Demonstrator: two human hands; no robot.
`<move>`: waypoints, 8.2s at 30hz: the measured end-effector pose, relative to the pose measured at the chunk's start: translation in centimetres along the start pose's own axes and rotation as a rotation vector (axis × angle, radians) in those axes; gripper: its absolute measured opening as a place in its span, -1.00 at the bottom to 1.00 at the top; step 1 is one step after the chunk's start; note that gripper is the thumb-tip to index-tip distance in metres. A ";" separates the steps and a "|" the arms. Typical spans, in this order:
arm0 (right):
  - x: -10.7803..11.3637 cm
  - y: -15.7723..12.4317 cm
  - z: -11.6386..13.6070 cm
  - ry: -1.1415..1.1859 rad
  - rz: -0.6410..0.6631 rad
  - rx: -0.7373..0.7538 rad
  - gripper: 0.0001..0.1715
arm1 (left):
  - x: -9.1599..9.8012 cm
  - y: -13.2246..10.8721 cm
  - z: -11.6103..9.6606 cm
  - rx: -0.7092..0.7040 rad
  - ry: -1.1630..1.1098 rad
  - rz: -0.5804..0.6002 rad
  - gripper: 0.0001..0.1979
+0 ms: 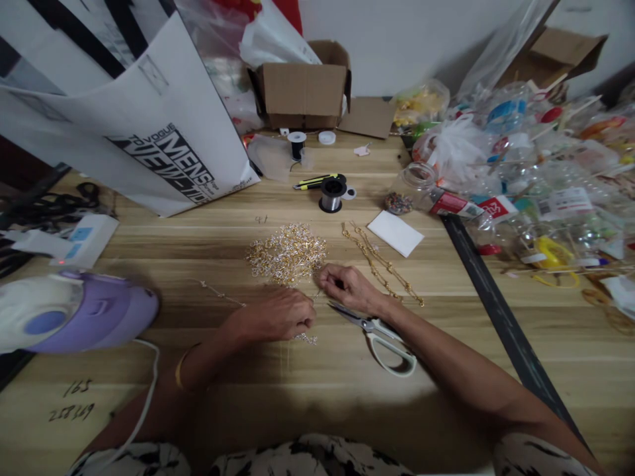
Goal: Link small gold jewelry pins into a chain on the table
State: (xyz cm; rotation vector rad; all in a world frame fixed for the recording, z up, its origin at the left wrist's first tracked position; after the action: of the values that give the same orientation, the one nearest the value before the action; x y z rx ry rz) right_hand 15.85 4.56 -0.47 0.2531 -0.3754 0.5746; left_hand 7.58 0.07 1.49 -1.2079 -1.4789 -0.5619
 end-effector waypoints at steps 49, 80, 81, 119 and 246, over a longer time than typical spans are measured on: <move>0.0 -0.2 -0.1 -0.035 0.000 -0.009 -0.93 | -0.6 0.2 4.6 0.208 -0.975 -0.069 -0.89; 0.0 -0.1 -0.1 -0.047 -0.004 -0.009 -0.92 | -1.0 -0.4 -0.5 0.017 0.077 0.051 -0.83; 0.0 -0.1 -0.1 -0.049 -0.006 -0.010 -0.92 | -1.0 -0.4 -0.4 0.018 0.076 0.062 -0.83; 0.1 -0.2 0.0 -0.018 -0.006 -0.015 -0.93 | 1.1 -0.7 0.2 -0.054 -0.113 0.010 -0.88; 0.2 -0.1 0.2 -0.069 -0.011 0.002 -0.92 | -0.2 0.0 8.7 0.398 -1.175 -0.577 -0.81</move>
State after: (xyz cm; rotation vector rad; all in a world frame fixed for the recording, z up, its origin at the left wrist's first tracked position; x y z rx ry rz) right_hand 16.00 4.46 -0.27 0.2768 -0.4397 0.5562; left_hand 3.79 7.37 -1.29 -0.7536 -2.8086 0.1824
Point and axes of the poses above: each hand's wrist, its own y-axis towards the middle knuckle, its own x-axis out of the back of the hand, z = x × y, the point moved 8 cm from there along y, towards the middle knuckle, and after that the axes turned 9 degrees about y, right-handed, at the moved point
